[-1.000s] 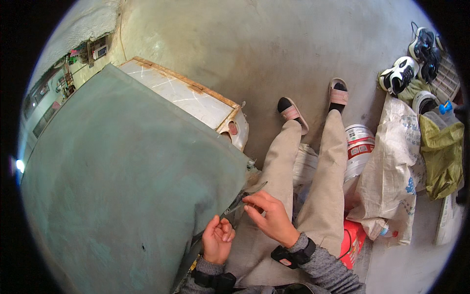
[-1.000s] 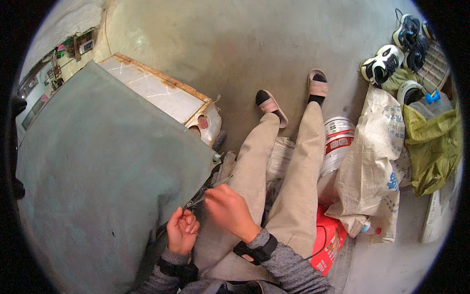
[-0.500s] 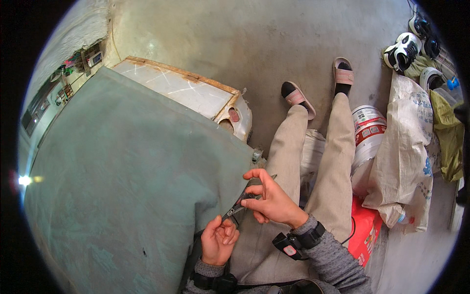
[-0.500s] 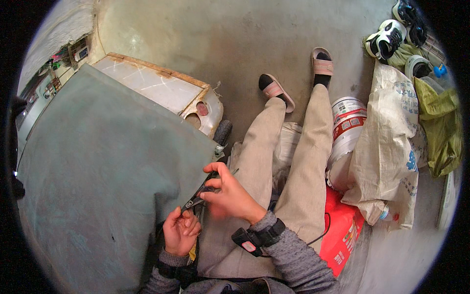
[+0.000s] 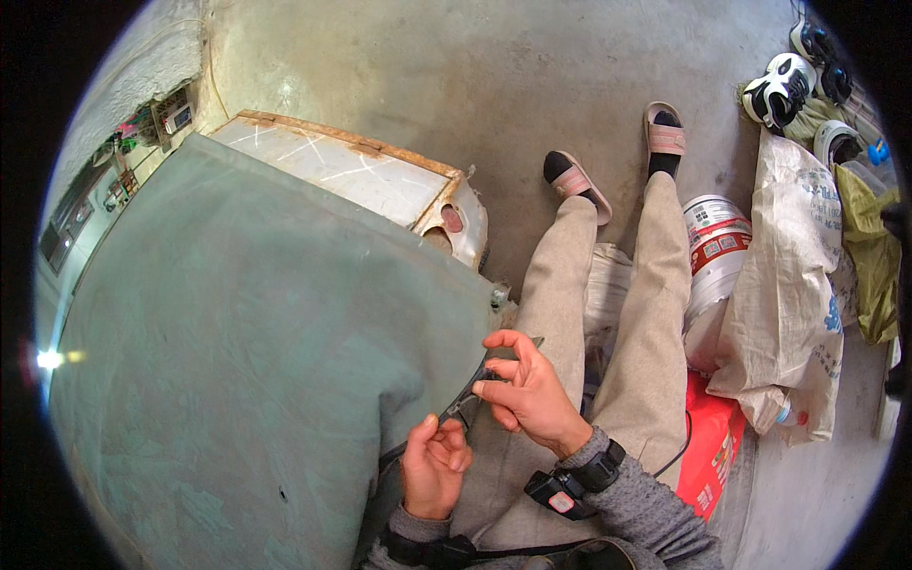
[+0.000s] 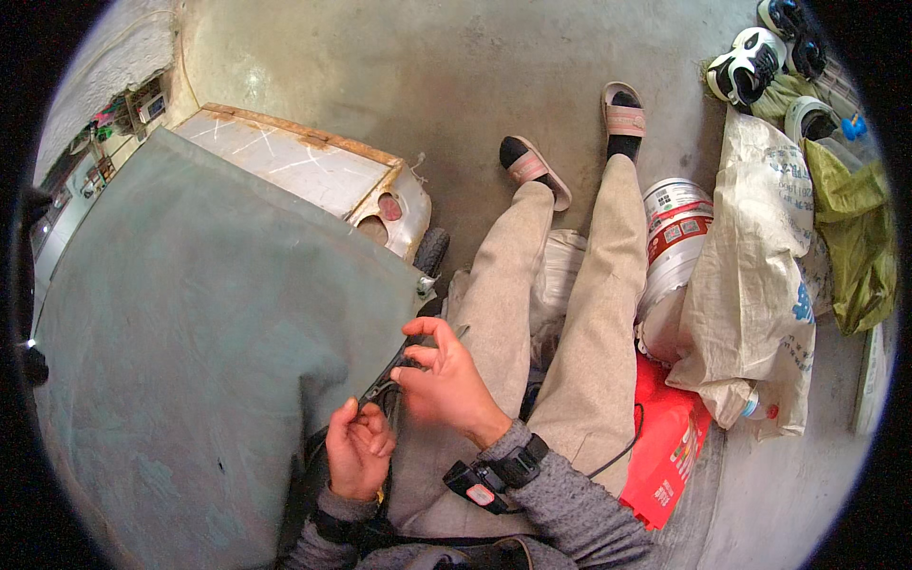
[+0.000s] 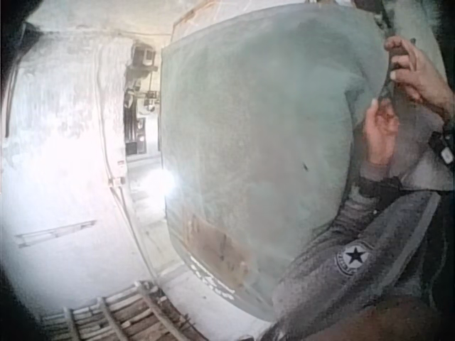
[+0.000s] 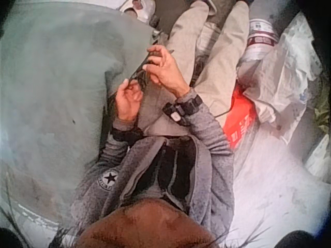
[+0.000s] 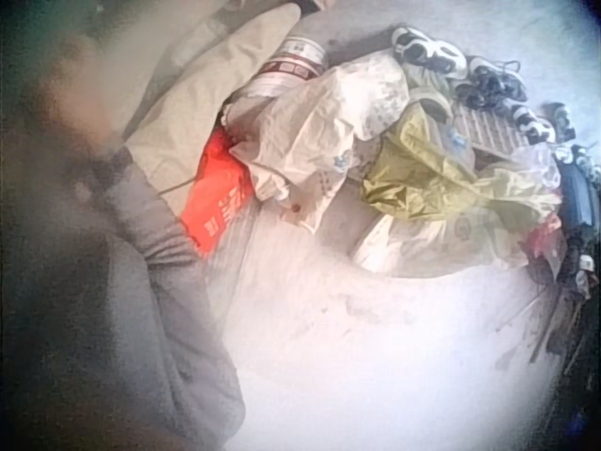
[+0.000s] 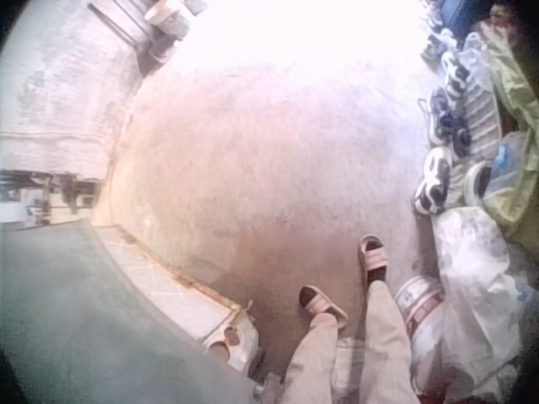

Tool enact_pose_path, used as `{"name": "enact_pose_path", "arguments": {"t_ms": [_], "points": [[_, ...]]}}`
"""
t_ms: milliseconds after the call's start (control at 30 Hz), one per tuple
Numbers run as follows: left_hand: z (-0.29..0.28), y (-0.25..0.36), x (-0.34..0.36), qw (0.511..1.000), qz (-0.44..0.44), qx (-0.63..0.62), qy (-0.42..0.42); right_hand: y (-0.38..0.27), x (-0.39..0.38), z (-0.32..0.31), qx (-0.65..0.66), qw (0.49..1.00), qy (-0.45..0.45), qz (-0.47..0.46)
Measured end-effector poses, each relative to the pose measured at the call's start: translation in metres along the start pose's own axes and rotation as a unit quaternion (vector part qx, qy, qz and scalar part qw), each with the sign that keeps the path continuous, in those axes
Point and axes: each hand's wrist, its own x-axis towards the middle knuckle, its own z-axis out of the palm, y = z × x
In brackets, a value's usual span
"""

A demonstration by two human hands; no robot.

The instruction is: The person manipulates a zipper on a large gray fabric cover, repeatedly opening and closing it and adjusting the slider with both hands. The person repositions the cover and continues working on the zipper mechanism without using tools.

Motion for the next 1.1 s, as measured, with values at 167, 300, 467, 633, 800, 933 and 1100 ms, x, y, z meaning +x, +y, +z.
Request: {"name": "enact_pose_path", "arguments": {"t_ms": [167,300,467,633,800,933,1100], "points": [[0.022,0.0,-0.004,0.997,0.003,-0.002,0.075,-0.001,-0.002,-0.003,-0.02,1.0,-0.006,0.01],[0.018,0.005,-0.002,0.998,-0.011,-0.025,0.05,0.002,-0.003,0.0,-0.007,1.0,-0.005,-0.015],[0.011,0.0,-0.003,0.999,0.02,0.041,0.028,0.004,-0.008,0.003,0.016,1.0,0.009,-0.016],[0.02,-0.005,-0.002,0.992,0.048,0.067,0.093,0.004,-0.009,0.006,-0.002,0.999,0.029,-0.015],[0.02,0.0,-0.002,0.997,0.001,-0.005,0.074,0.002,-0.011,0.008,-0.023,0.999,0.027,-0.026],[0.018,0.003,-0.002,0.998,-0.015,-0.055,0.039,0.002,-0.012,0.009,-0.048,0.998,0.023,-0.036],[0.019,0.004,-0.004,0.997,-0.02,-0.061,0.048,0.002,-0.014,0.007,-0.053,0.998,0.002,-0.043]]}}
